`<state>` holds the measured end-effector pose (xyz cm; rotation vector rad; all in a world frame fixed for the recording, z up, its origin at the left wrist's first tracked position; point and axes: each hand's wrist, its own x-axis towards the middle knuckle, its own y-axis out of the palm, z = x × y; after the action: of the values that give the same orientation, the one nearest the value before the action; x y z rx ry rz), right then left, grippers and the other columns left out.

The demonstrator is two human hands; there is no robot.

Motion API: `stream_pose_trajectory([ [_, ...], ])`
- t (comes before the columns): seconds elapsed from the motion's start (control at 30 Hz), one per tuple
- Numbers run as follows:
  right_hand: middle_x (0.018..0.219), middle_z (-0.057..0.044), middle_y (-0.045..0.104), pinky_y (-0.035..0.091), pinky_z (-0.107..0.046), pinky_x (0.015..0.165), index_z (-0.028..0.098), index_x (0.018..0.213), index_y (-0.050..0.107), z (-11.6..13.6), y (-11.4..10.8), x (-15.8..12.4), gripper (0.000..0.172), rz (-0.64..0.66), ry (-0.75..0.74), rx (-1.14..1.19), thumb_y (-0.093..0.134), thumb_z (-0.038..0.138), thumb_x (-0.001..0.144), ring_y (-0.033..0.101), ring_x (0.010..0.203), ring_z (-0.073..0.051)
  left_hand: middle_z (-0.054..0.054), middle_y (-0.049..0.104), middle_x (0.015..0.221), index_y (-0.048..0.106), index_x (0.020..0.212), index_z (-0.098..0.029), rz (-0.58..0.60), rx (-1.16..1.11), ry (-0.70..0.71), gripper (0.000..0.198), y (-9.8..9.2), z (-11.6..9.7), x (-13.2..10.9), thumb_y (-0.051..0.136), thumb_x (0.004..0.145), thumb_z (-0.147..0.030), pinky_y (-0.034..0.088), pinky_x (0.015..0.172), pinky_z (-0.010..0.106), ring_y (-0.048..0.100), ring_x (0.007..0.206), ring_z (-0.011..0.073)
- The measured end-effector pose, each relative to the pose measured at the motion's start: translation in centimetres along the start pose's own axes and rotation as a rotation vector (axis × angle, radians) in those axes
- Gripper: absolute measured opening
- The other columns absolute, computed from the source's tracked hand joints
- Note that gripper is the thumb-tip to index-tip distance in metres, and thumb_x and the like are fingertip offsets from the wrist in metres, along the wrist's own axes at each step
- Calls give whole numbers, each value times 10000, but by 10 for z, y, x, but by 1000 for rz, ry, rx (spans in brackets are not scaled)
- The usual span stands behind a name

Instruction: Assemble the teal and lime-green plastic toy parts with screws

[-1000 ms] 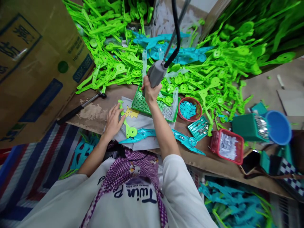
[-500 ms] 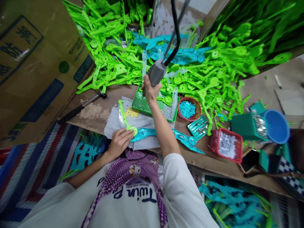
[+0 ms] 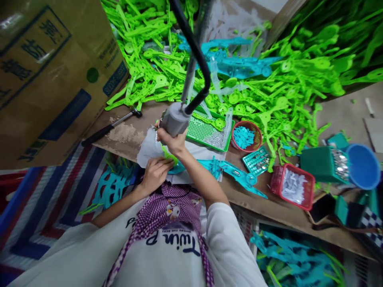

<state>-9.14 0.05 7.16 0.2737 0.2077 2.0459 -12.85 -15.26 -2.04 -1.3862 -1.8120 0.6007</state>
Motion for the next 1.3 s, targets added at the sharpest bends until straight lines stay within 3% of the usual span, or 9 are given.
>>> stream_pose_trajectory([
  [0.2, 482, 70, 529, 424, -237, 391, 203, 711, 613, -14, 8, 9, 527, 5, 27, -12, 790, 678, 566, 495, 369, -89, 18, 777, 1141, 768, 1084, -263, 0, 0, -14, 222, 0, 0, 1, 580, 978, -214, 524, 918, 440, 658, 1051, 235],
  [0.4, 500, 50, 535, 442, -247, 453, 206, 643, 579, -27, 10, 9, 438, 135, -12, -213, 736, 613, 685, 502, 435, -95, 17, 780, 1121, 773, 1047, -248, -46, -9, 29, 188, 1, 2, 1, 612, 961, -198, 510, 889, 420, 649, 1038, 230],
  [0.53, 563, 34, 547, 445, -263, 462, 225, 639, 564, -32, 10, 10, 396, 191, -45, -338, 775, 560, 656, 515, 499, -117, 27, 783, 1089, 772, 1045, -237, -94, -21, 63, 183, 1, 2, 1, 627, 950, -179, 514, 856, 415, 652, 1003, 224],
  [0.67, 556, 33, 533, 442, -282, 451, 233, 600, 543, -36, 8, 6, 412, 219, -86, -292, 788, 561, 647, 493, 483, -120, 29, 784, 1080, 775, 1059, -252, -98, -31, 52, 191, 1, 3, 1, 634, 947, -189, 518, 866, 420, 647, 1016, 228],
  [0.77, 533, 37, 540, 433, -276, 431, 224, 602, 549, -34, 7, 4, 442, 178, -57, -229, 781, 598, 648, 491, 451, -112, 28, 787, 1066, 776, 1060, -249, -98, -34, 48, 185, 1, 3, 2, 638, 948, -199, 524, 873, 420, 648, 1010, 227],
  [0.87, 490, 44, 525, 436, -259, 420, 213, 630, 567, -25, -2, 15, 476, 52, -6, -154, 701, 660, 722, 505, 414, -104, 25, 790, 1066, 774, 1063, -233, -111, -58, 51, 175, 0, 2, 4, 637, 956, -220, 534, 877, 406, 645, 1002, 222],
  [1.03, 594, 34, 546, 503, -278, 470, 218, 884, 654, -15, -38, 75, 502, -237, -261, -114, 584, 711, 824, 567, 464, -110, 32, 790, 1088, 782, 1058, -251, -82, -82, 30, 180, -6, 0, 8, 626, 968, -260, 530, 914, 432, 647, 1030, 230],
  [1.17, 638, 15, 558, 569, -346, 527, 208, 867, 650, -31, -69, 116, 530, -255, -282, -217, 561, 730, 844, 660, 578, -161, 26, 791, 1085, 780, 1057, -256, 32, -98, 26, 185, -16, 3, 15, 623, 975, -309, 501, 916, 433, 646, 1027, 229],
  [1.3, 544, 46, 477, 563, -344, 505, 216, 811, 620, -48, -85, 123, 554, -271, -324, -269, 527, 760, 846, 640, 535, -161, 39, 784, 1076, 771, 1059, -233, 155, -123, 29, 220, -22, 9, 38, 594, 992, -345, 450, 939, 420, 631, 1037, 225],
])
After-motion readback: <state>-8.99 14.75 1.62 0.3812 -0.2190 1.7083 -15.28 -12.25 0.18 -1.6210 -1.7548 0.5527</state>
